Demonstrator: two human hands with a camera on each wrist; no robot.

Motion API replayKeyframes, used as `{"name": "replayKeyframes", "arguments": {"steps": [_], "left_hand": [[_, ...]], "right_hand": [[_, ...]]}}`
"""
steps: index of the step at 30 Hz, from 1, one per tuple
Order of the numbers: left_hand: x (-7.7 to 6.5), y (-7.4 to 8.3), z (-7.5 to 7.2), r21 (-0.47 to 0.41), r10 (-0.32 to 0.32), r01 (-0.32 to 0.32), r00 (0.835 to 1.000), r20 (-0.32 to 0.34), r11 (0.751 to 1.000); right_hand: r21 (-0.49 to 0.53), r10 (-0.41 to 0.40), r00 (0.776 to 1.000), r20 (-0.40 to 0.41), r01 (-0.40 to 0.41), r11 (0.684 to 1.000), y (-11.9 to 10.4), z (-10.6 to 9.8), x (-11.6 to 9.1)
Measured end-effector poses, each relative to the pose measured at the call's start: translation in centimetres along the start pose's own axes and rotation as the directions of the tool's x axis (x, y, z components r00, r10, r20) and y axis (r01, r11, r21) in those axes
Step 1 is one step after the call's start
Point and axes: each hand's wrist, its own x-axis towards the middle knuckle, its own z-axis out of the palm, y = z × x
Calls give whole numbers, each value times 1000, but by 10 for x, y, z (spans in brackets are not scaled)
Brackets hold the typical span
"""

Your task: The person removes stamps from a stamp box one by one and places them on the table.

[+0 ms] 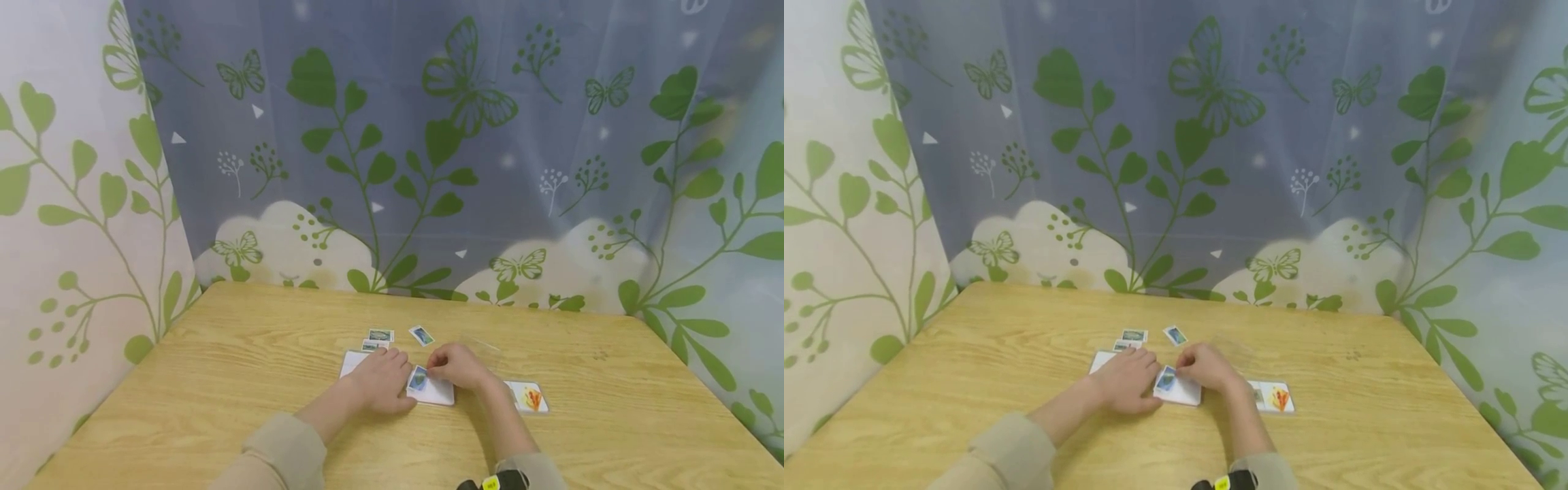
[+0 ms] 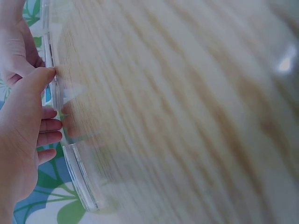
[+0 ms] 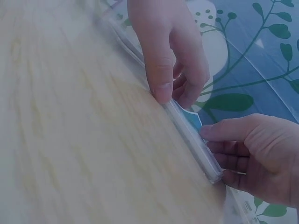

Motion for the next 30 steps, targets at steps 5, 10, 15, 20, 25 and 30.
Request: {"name": "replayKeyframes", "arguments": {"steps": [5, 10, 15, 20, 25, 30], "left_hand": [[0, 0, 2, -7, 0, 0, 1000, 2, 1000], [0, 0, 1, -9, 0, 0, 1000, -1, 1000], [-1, 0, 0, -22, 1, -1, 1000, -1, 1000], [-2, 0, -2, -37, 5, -4, 1000, 7, 999], [-2, -1, -2, -38, 10, -10, 1000, 5, 999], [-1, -1, -2, -35, 10, -10, 1000, 8, 999]], "right_hand": [[0, -9, 1000, 19, 9, 1000, -3, -4, -4], [5, -25, 999, 23, 24, 1000, 1, -12, -7], [95, -35, 999, -16, 36, 995, 6, -22, -12], [163, -16, 998, -65, 26, 986, 14, -29, -18], [228, 81, 994, -73, -62, 972, 21, -31, -19], [264, 170, 977, -125, -133, 955, 19, -30, -19]]}}
